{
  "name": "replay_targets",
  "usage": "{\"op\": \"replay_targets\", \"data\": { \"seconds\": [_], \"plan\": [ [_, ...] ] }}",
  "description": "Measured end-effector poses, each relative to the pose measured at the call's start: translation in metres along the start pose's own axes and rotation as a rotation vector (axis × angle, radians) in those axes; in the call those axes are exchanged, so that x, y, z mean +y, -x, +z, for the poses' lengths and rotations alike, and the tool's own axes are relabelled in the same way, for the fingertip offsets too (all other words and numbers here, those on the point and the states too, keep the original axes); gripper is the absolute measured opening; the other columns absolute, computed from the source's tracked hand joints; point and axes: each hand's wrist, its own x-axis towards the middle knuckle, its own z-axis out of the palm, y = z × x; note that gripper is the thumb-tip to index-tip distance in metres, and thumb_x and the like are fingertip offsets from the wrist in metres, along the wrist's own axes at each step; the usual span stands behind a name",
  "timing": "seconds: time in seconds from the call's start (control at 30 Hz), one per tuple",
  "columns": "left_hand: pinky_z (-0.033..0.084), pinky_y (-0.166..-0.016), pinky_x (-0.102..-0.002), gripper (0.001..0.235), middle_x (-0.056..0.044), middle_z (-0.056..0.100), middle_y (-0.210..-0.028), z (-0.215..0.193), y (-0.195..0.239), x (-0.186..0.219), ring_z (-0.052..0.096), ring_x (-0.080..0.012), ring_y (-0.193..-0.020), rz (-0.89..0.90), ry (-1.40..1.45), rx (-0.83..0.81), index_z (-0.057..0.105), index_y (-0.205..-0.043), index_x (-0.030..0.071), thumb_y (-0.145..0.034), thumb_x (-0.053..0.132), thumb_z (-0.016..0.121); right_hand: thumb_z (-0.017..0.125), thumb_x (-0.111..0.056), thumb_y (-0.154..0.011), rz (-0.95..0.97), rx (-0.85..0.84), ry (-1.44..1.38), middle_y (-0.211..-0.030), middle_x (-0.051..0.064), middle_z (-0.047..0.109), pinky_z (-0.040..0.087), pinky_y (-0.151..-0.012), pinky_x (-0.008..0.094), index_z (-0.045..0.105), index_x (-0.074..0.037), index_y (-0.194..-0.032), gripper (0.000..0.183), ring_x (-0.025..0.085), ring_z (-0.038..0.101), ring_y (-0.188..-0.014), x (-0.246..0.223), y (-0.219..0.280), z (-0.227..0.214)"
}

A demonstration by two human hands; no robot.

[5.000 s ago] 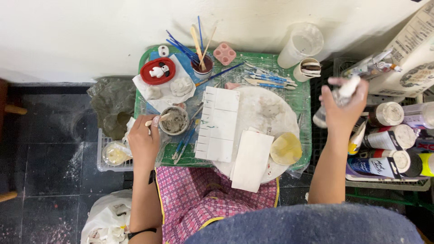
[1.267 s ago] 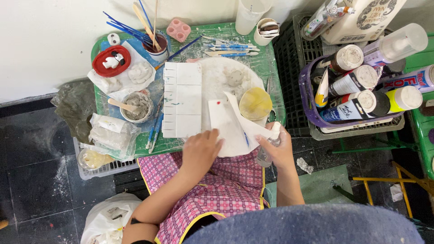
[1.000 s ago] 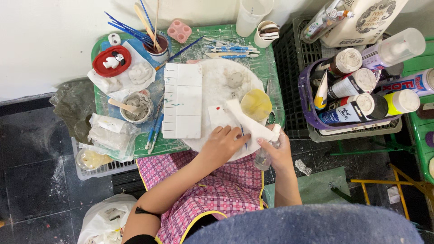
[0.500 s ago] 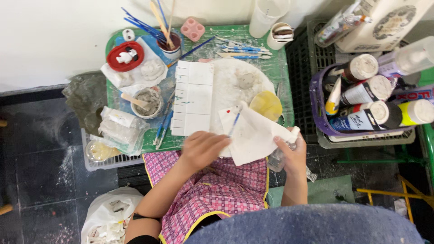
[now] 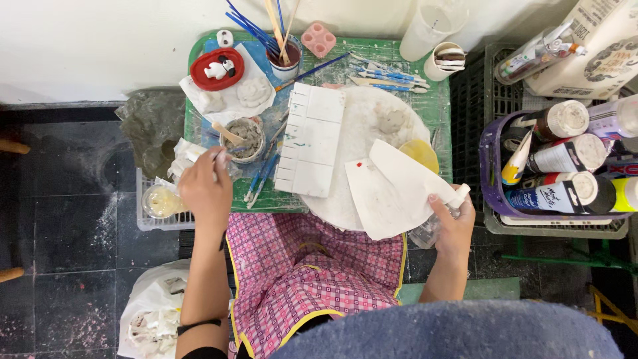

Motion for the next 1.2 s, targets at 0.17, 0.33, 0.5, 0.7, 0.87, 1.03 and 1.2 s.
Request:
{"op": "replay_targets", "data": {
  "seconds": [0.17,0.33,0.5,0.7,0.87,1.03,1.2],
  "plan": [
    [0.046,-0.061,-0.039,0.01,-0.006,0.075,-0.088,0.007,-0.029,0.015,0.067,-0.0282,-0.069,-0.097,-0.135,-0.095,0.071,-0.105,0.009,-0.111,0.017,0.07,0.078,-0.009,-0.092,0.022,0.005,0.032,-0.1,0.003,0.066,0.048,-0.072,0.026,0.059,-0.004,-0.116,0.032,0.009,0.061,-0.085,0.003,0.007,-0.009],
    [0.042,-0.052,-0.035,0.061,-0.006,0.065,-0.078,-0.017,0.0,0.047,0.051,-0.0204,-0.053,-0.367,0.361,0.029,0.06,-0.124,-0.001,-0.08,0.038,0.077,0.079,-0.007,-0.09,-0.017,-0.027,0.045,-0.098,0.001,0.065,0.05,-0.074,0.025,0.058,-0.005,-0.115,0.032,0.007,0.061,-0.086,0.009,0.006,-0.015],
    [0.047,-0.068,-0.032,0.031,0.007,0.061,-0.087,0.026,0.055,0.108,0.063,-0.0106,-0.077,0.809,0.08,-0.122,0.063,-0.096,0.021,-0.099,0.048,0.077,0.077,-0.004,-0.087,-0.066,-0.038,0.091,-0.099,0.001,0.065,0.051,-0.076,0.025,0.058,-0.006,-0.114,0.033,0.007,0.062,-0.087,0.003,0.006,-0.012],
    [0.049,-0.078,-0.03,0.03,0.004,0.059,-0.091,0.064,0.068,0.142,0.062,-0.0132,-0.08,0.762,0.359,-0.384,0.068,-0.119,0.016,-0.089,0.02,0.068,0.076,0.0,-0.089,-0.168,-0.143,0.097,-0.104,0.003,0.063,0.05,-0.08,0.025,0.055,-0.007,-0.106,0.028,0.009,0.059,-0.091,-0.014,0.011,0.003],
    [0.048,-0.063,-0.028,0.03,0.005,0.057,-0.075,0.072,0.073,0.129,0.06,-0.0117,-0.063,0.792,0.348,-0.433,0.071,-0.119,0.012,-0.089,0.016,0.07,0.075,0.002,-0.088,-0.269,-0.171,0.165,-0.105,0.003,0.064,0.049,-0.082,0.025,0.055,-0.007,-0.105,0.028,0.008,0.058,-0.092,-0.024,0.008,0.013],
    [0.05,-0.062,-0.027,0.022,-0.005,0.074,-0.117,0.058,0.079,0.132,0.063,-0.0116,-0.067,0.574,0.417,-0.332,0.064,-0.107,0.009,-0.087,0.014,0.072,0.077,0.0,-0.088,-0.371,-0.087,0.267,-0.108,0.002,0.062,0.048,-0.083,0.025,0.054,-0.006,-0.107,0.031,0.008,0.056,-0.094,-0.011,0.015,0.012],
    [0.05,-0.059,-0.026,0.015,-0.006,0.075,-0.126,0.044,0.071,0.131,0.062,-0.0099,-0.064,0.626,0.386,-0.338,0.065,-0.099,0.006,-0.087,0.011,0.073,0.077,-0.001,-0.088,-0.425,-0.058,0.332,-0.104,0.004,0.062,0.048,-0.08,0.026,0.054,-0.006,-0.106,0.029,0.009,0.056,-0.09,0.007,0.03,0.008]
  ]
}}
